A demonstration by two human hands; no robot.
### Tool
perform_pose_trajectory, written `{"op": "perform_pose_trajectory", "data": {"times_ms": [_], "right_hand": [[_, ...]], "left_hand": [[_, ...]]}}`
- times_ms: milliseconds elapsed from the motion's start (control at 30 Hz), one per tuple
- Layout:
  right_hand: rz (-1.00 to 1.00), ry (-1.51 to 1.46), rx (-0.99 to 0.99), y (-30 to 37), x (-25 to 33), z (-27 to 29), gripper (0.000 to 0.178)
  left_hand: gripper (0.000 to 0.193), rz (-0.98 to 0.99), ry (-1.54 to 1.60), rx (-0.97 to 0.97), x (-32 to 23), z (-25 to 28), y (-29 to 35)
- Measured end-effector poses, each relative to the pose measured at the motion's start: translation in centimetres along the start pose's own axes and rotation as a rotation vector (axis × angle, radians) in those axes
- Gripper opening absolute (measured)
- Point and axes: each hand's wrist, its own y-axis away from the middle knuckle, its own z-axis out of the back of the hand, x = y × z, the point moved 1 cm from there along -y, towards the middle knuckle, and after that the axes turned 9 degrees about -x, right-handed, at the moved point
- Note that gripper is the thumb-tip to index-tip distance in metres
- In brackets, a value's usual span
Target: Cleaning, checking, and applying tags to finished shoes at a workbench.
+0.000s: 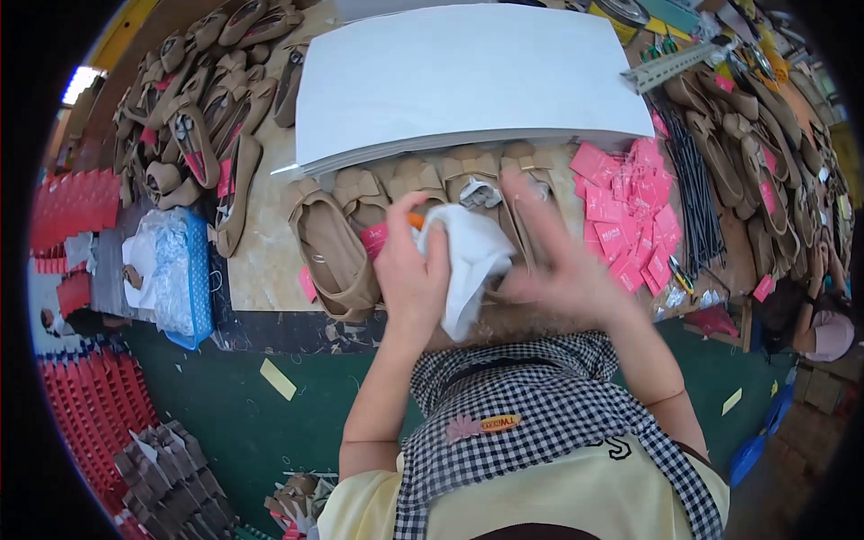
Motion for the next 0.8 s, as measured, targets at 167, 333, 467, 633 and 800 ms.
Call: {"op": "perform_pose_trajectory", "data": {"times_ms": [167, 333, 467, 633, 800], "right_hand": [[0.121, 0.059, 0.077, -3.9, -3.2, -4.4, 0.06], [0.409, 0.504, 0.252, -2.8, -4.4, -8.1, 0.029], [0.548, 1.084, 0.202, -6.5, -7.4, -12.5, 0.026], [0.392, 0.8, 0.26, -6.2, -5.0, -10.2, 0.029], [0.383, 1.067, -0.028, -9.9, -9.9, -13.2, 0.017]], "left_hand": [[0.036, 0.583, 0.37, 0.129, 3.3, 1.3, 0.9], [0.024, 0.048, -0.386, 0.45, 3.6, 0.5, 6.8], [0.021, -0.356, -0.398, 0.277, 2.3, -1.4, 7.3], [0.018, -0.32, -0.389, 0.227, 3.9, -1.7, 7.0], [0.016, -0.334, -0.538, 0.22, 3.9, -1.6, 7.9]]}}
